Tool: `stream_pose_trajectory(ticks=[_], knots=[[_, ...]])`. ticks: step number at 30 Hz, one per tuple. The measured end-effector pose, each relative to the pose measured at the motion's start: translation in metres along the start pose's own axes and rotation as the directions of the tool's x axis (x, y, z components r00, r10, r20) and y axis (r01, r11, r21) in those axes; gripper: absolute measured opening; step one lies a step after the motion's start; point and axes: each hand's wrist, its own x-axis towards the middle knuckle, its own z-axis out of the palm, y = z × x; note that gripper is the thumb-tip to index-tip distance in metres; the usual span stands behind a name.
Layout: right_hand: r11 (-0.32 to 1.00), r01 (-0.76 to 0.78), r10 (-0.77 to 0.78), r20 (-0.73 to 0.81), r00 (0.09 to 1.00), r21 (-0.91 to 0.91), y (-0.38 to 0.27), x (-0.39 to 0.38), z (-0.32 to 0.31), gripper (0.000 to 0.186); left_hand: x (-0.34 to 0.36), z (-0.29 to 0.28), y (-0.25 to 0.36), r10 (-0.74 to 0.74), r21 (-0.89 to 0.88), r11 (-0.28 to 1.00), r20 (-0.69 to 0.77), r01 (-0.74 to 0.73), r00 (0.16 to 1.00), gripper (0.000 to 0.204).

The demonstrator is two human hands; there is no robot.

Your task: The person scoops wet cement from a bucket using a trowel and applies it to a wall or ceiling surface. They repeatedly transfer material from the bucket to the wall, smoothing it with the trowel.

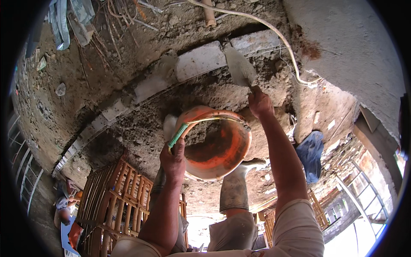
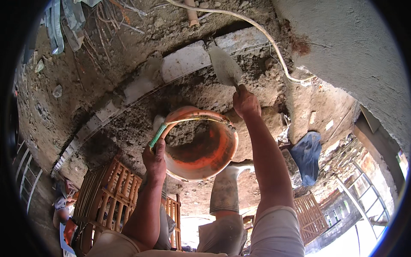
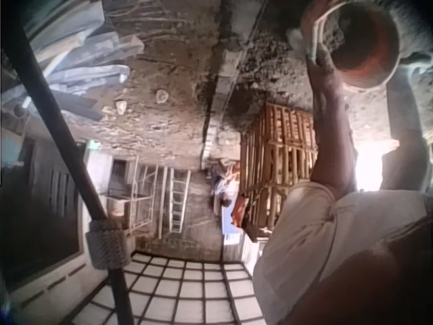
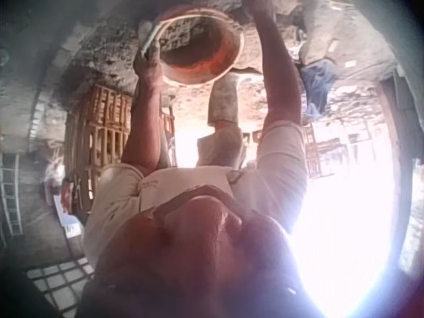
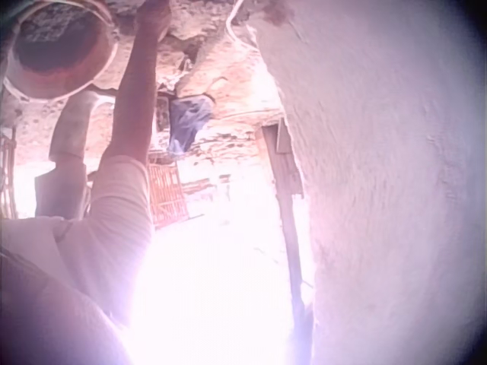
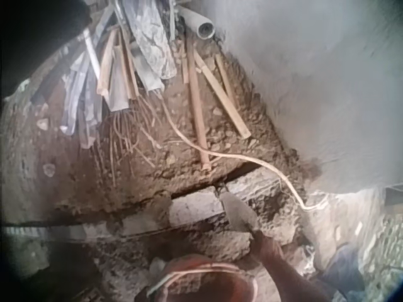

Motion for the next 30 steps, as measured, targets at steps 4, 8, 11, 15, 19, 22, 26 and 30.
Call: stream_pose_trajectory(ticks=[4, 8, 11, 15, 19, 22, 26, 30], knots=[[0.999, -0.010, 0.009, -0.035, 0.999, -0.047, 0.007, -0.015, -0.014, 0.035, -0.002, 0.004, 0.004, 0.016, -0.035, 0.999, -0.016, -0.016, 1.000, 0.044], [0.998, 0.009, -0.009, 0.003, 1.000, -0.064, 0.005, -0.025, -0.036, 0.034, 0.001, 0.008, 0.001, 0.050, -0.054, 0.997, -0.001, -0.050, 0.999, 0.046], [0.997, 0.058, -0.060, -0.043, 0.997, -0.057, 0.021, -0.055, -0.044, 0.035, 0.002, 0.009, -0.004, 0.080, -0.021, 0.997, -0.008, -0.080, 0.997, 0.048], [0.866, 0.496, -0.448, -0.335, 0.829, 0.069, 0.097, -0.148, -0.047, 0.040, -0.001, 0.010, 0.001, 0.111, -0.012, 0.994, -0.021, -0.111, 0.994, 0.049], [0.944, 0.314, -0.320, -0.052, 0.946, -0.095, 0.086, -0.264, -0.093, 0.036, -0.006, 0.019, 0.000, 0.097, -0.015, 0.995, -0.009, -0.097, 0.995, 0.046], [0.959, 0.101, -0.015, 0.310, 0.951, -0.264, 0.045, -0.282, -0.089, 0.039, -0.009, 0.021, -0.007, 0.120, -0.045, 0.992, -0.001, -0.120, 0.993, 0.046], [0.961, 0.197, -0.155, 0.211, 0.965, -0.196, 0.028, -0.229, -0.012, 0.032, -0.013, 0.022, 0.002, 0.120, -0.081, 0.989, 0.002, -0.120, 0.993, 0.044], [0.952, 0.289, -0.226, 0.414, 0.882, -0.097, 0.009, -0.205, 0.058, 0.029, -0.015, 0.025, 0.003, 0.099, -0.092, 0.991, 0.025, -0.097, 0.995, 0.046]])
